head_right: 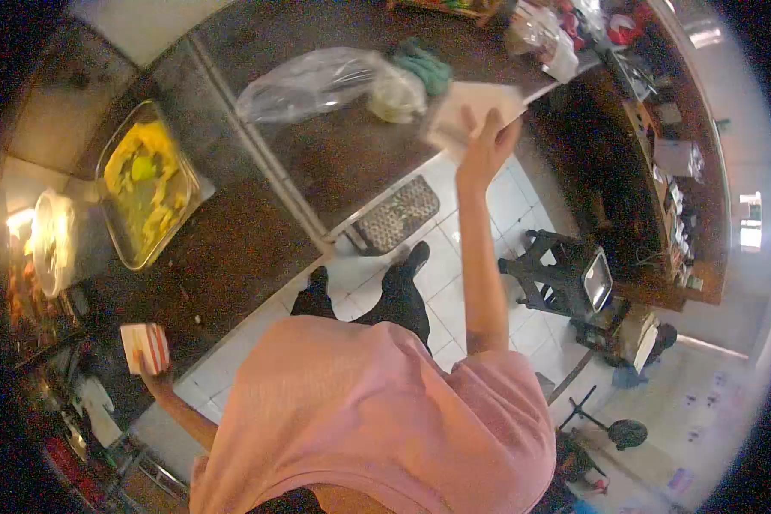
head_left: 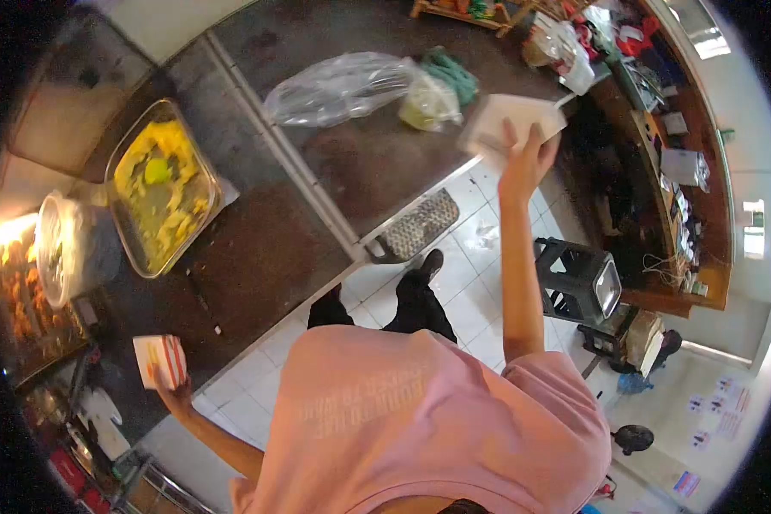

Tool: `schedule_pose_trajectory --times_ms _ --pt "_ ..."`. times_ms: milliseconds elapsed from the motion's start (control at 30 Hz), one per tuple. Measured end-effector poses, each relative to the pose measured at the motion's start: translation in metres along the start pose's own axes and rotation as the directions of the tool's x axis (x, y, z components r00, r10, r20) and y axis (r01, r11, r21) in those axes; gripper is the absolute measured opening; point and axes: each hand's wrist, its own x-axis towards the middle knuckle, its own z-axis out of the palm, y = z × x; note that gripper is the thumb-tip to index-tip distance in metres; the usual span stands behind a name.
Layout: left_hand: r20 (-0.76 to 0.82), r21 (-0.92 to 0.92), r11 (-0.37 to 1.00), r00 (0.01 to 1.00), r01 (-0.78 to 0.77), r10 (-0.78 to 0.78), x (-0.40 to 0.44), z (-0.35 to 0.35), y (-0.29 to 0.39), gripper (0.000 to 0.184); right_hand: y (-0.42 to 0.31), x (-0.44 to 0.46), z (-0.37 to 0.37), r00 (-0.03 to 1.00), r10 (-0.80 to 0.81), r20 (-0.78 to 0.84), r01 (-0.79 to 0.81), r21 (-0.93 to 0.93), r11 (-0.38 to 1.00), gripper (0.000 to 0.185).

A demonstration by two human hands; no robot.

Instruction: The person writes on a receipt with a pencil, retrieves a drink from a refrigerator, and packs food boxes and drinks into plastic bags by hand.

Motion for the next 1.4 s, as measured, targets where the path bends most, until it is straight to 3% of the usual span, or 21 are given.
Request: schedule_pose_trajectory --times_ms 33,67,100,167,233,267,300,333,367,433,500,600,700,767,967,1100,1200,1233,1300,1333,1400 --pt "-0.008 0.004 0.998 0.998 -0.057 0.057 -0.026 0.018 -0.004 0.064 0.007 0.038 -0.013 0.968 -0.243 -0.069 0.235 -0.100 0.967 0.020" --pt "0.041 0.023 0.987 0.986 -0.160 0.159 -0.043 0.020 -0.014 0.062 0.019 0.071 -0.028 0.905 -0.425 -0.023 0.374 -0.433 0.820 0.019" --pt "0.158 -0.092 0.990 0.980 -0.106 0.119 -0.066 0.044 -0.013 0.060 0.036 0.105 -0.039 0.808 -0.575 0.127 0.525 -0.597 0.607 0.018" --pt "0.106 0.006 0.929 0.924 -0.371 0.368 -0.110 0.094 -0.033 0.062 0.071 0.169 -0.054 0.467 -0.761 0.451 0.762 -0.641 0.088 0.020" --pt "0.125 0.066 0.857 0.857 -0.511 0.501 -0.144 0.143 -0.053 0.063 0.106 0.209 -0.057 0.616 -0.498 0.611 0.786 -0.517 0.338 0.029" --pt "0.165 0.122 0.809 0.815 -0.575 0.555 -0.171 0.176 -0.061 0.066 0.157 0.233 -0.075 0.700 -0.230 0.676 0.701 -0.590 0.401 0.029" --pt "0.205 0.171 0.751 0.769 -0.638 0.606 -0.198 0.209 -0.070 0.068 0.176 0.238 -0.081 0.675 0.256 0.693 0.724 -0.689 -0.044 0.032" --pt "0.211 0.165 0.741 0.757 -0.652 0.619 -0.222 0.252 -0.081 0.067 0.243 0.254 -0.109 0.465 0.313 0.828 0.885 -0.442 -0.144 0.042" --pt "0.237 0.100 0.787 0.783 -0.609 0.575 -0.247 0.304 -0.096 0.066 0.201 0.257 -0.107 0.374 0.581 0.723 0.817 -0.553 0.162 0.058" --pt "0.320 -0.081 0.910 0.854 -0.408 0.411 -0.297 0.407 -0.123 0.064 0.227 0.274 -0.124 0.355 0.561 0.748 0.743 -0.590 0.316 0.074" --pt "0.428 -0.178 0.977 0.884 -0.121 0.188 -0.344 0.502 -0.153 0.063 0.215 0.287 -0.139 0.441 0.316 0.840 0.696 -0.542 0.472 0.062" --pt "0.542 -0.161 0.964 0.835 0.210 -0.091 -0.384 0.625 -0.206 0.061 0.179 0.336 -0.164 0.535 0.051 0.843 0.359 -0.282 0.890 0.033" --pt "0.597 -0.119 0.962 0.792 0.246 -0.129 -0.390 0.722 -0.265 0.053 0.183 0.389 -0.211 0.726 0.103 0.680 0.036 -0.186 0.982 0.020" --pt "0.579 0.001 0.984 0.802 0.178 -0.146 -0.394 0.784 -0.291 0.052 0.179 0.441 -0.252 0.790 0.199 0.580 -0.095 -0.205 0.974 0.021" --pt "0.622 -0.038 0.999 0.783 0.011 0.015 -0.375 0.910 -0.361 0.049 0.188 0.595 -0.379 0.933 0.298 0.204 -0.156 -0.517 0.842 0.026" --pt "0.526 0.092 0.976 0.842 -0.197 0.121 -0.370 0.937 -0.365 0.045 0.228 0.691 -0.398 0.984 0.177 -0.016 -0.158 -0.542 0.826 0.027" --pt "0.377 0.175 0.943 0.904 -0.283 0.201 -0.365 0.940 -0.371 0.045 0.291 0.759 -0.387 1.000 0.011 -0.004 -0.008 -0.882 0.471 0.053" --pt "0.329 0.225 0.916 0.911 -0.332 0.249 -0.362 0.937 -0.374 0.045 0.297 0.770 -0.373 0.981 0.157 -0.117 -0.173 -0.892 0.418 0.064" --pt "0.267 0.248 0.884 0.905 -0.397 0.332 -0.373 0.944 -0.372 0.045 0.318 0.790 -0.349 0.917 0.239 -0.319 -0.361 -0.919 0.159 0.069" --pt "0.252 0.216 0.880 0.895 -0.423 0.368 -0.385 0.951 -0.366 0.044 0.342 0.801 -0.349 0.818 0.404 -0.409 -0.523 -0.821 0.228 0.074" --pt "0.215 0.189 0.871 0.885 -0.453 0.413 -0.394 0.962 -0.362 0.043 0.338 0.800 -0.340 0.880 0.332 -0.338 -0.416 -0.887 0.199 0.071"
